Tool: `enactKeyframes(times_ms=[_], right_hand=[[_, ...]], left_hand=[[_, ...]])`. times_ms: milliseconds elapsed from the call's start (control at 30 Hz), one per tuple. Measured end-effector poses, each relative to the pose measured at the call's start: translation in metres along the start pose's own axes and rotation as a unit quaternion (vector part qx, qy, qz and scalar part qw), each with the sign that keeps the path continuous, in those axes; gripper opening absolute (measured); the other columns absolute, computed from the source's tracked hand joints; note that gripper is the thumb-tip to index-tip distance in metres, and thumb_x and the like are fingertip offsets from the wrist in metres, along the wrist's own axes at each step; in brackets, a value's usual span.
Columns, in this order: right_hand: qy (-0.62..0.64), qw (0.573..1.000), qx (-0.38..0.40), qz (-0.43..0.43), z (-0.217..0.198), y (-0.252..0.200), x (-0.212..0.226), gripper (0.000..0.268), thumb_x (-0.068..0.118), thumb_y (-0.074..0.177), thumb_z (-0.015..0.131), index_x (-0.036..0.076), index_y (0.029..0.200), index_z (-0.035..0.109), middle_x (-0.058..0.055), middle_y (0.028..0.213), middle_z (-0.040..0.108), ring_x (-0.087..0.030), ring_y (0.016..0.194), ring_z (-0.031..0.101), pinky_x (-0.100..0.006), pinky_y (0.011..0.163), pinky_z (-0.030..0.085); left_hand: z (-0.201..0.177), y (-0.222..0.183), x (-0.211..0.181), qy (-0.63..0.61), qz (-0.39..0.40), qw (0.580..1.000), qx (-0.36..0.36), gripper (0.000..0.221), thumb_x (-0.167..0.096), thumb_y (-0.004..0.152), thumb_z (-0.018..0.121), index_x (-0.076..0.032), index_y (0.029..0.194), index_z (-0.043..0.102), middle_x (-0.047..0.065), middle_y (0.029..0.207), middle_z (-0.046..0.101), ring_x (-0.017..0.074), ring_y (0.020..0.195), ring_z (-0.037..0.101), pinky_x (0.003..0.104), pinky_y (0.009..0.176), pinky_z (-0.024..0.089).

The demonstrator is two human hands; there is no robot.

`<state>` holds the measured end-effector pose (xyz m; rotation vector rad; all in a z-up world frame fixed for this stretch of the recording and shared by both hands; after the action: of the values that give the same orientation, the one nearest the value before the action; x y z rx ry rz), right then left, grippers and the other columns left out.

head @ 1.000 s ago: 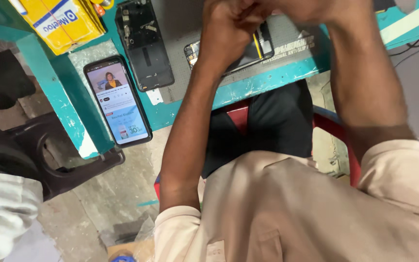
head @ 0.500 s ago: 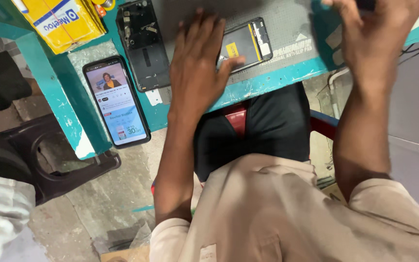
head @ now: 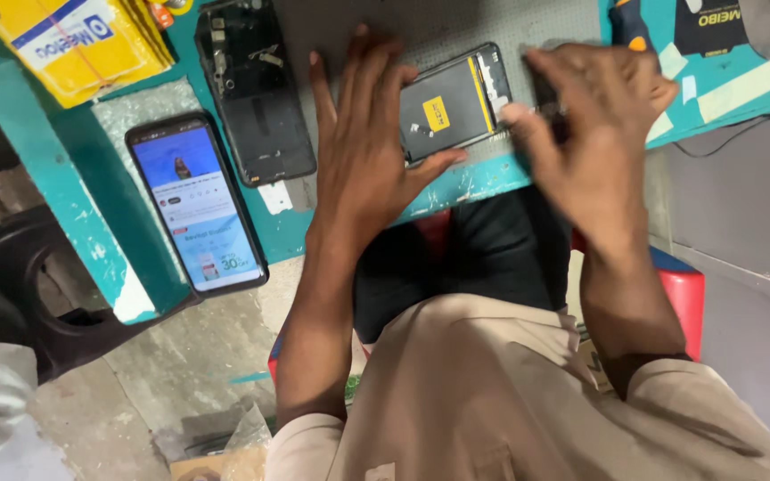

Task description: The person disassembles a smartphone by removing screws and prying open the casing. They carefully detach the battery and screen components using a screwdriver and a metal prying tool. The internal components are manipulated and inspected on a workbench.

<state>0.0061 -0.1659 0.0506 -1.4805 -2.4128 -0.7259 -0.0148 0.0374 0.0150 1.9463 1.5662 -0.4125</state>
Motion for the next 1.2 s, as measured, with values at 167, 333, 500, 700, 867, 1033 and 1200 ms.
enactKeyframes(times_ms=[167, 333, 500, 700, 867, 1033, 1200], right_hand=[[0.002, 1.000, 0.006, -0.009, 0.012, 0.016, 0.010, 0.052, 0.038, 0.098, 0.085, 0.003, 0.132, 0.067, -0.011, 0.119, 0.056, -0.030, 0.121, 0.046, -0.045, 0.103, 0.027], [0.030, 0.999, -0.009, -0.018, 0.017, 0.015, 0.005, 0.046, 0.033, 0.098, 0.088, 0.005, 0.129, 0.068, -0.008, 0.122, 0.061, -0.025, 0.118, 0.052, -0.041, 0.103, 0.027], [0.091, 0.996, -0.018, 0.010, 0.020, 0.010, -0.006, 0.038, 0.029, 0.101, 0.091, 0.006, 0.122, 0.068, -0.003, 0.104, 0.070, -0.021, 0.102, 0.058, -0.035, 0.100, 0.032], [0.103, 0.994, -0.026, 0.001, 0.019, 0.013, -0.002, 0.042, 0.028, 0.102, 0.089, 0.003, 0.127, 0.065, -0.002, 0.102, 0.071, -0.020, 0.099, 0.060, -0.034, 0.099, 0.034], [0.035, 0.997, -0.030, -0.054, 0.017, 0.014, 0.009, 0.036, 0.022, 0.104, 0.087, 0.004, 0.131, 0.072, -0.006, 0.111, 0.072, -0.022, 0.095, 0.058, -0.037, 0.099, 0.033], [0.004, 0.996, -0.031, -0.088, 0.014, 0.021, 0.022, 0.029, 0.018, 0.099, 0.087, 0.010, 0.126, 0.080, -0.005, 0.104, 0.069, -0.025, 0.097, 0.058, -0.040, 0.097, 0.032], [0.088, 0.992, -0.015, -0.086, 0.007, 0.027, 0.016, 0.026, 0.013, 0.084, 0.082, 0.013, 0.110, 0.080, -0.010, 0.099, 0.069, -0.028, 0.096, 0.063, -0.041, 0.094, 0.032]], left_hand=[[-0.004, -0.004, -0.008, -0.010, 0.012, 1.000, -0.005, 0.088, -0.051, 0.079, 0.092, -0.006, 0.143, 0.049, 0.009, 0.143, 0.052, 0.0313, 0.147, 0.044, 0.069, 0.131, 0.007], [-0.013, -0.004, -0.016, 0.006, 0.051, 0.998, -0.022, 0.081, -0.049, 0.091, 0.085, -0.006, 0.148, 0.048, 0.011, 0.142, 0.051, 0.0304, 0.138, 0.050, 0.062, 0.128, 0.027], [-0.014, -0.009, -0.022, 0.066, 0.082, 0.993, -0.052, 0.065, -0.048, 0.106, 0.070, -0.003, 0.148, 0.049, 0.009, 0.140, 0.049, 0.0258, 0.130, 0.051, 0.048, 0.111, 0.040], [-0.017, -0.006, -0.025, 0.080, 0.082, 0.993, -0.043, 0.062, -0.046, 0.106, 0.071, -0.002, 0.145, 0.053, 0.009, 0.141, 0.050, 0.0267, 0.128, 0.054, 0.046, 0.106, 0.041], [-0.017, -0.008, -0.026, 0.079, 0.084, 0.992, -0.043, 0.061, -0.044, 0.106, 0.071, -0.002, 0.146, 0.052, 0.009, 0.140, 0.051, 0.0262, 0.127, 0.054, 0.046, 0.105, 0.041], [-0.015, -0.008, -0.025, 0.084, 0.086, 0.992, -0.041, 0.062, -0.045, 0.106, 0.070, -0.001, 0.146, 0.053, 0.011, 0.142, 0.051, 0.0278, 0.130, 0.053, 0.046, 0.105, 0.040], [-0.017, -0.005, -0.026, 0.055, 0.080, 0.995, -0.039, 0.068, -0.046, 0.103, 0.080, -0.003, 0.149, 0.054, 0.008, 0.144, 0.051, 0.0265, 0.127, 0.052, 0.044, 0.102, 0.040]])
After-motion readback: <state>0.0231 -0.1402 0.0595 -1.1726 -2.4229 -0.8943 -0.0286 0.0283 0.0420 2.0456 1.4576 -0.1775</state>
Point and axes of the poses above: each hand's wrist, its own y-axis towards the middle knuckle, its own z-axis out of the palm, x = y × z, the point moved 7 cm from there along y, towards the middle knuckle
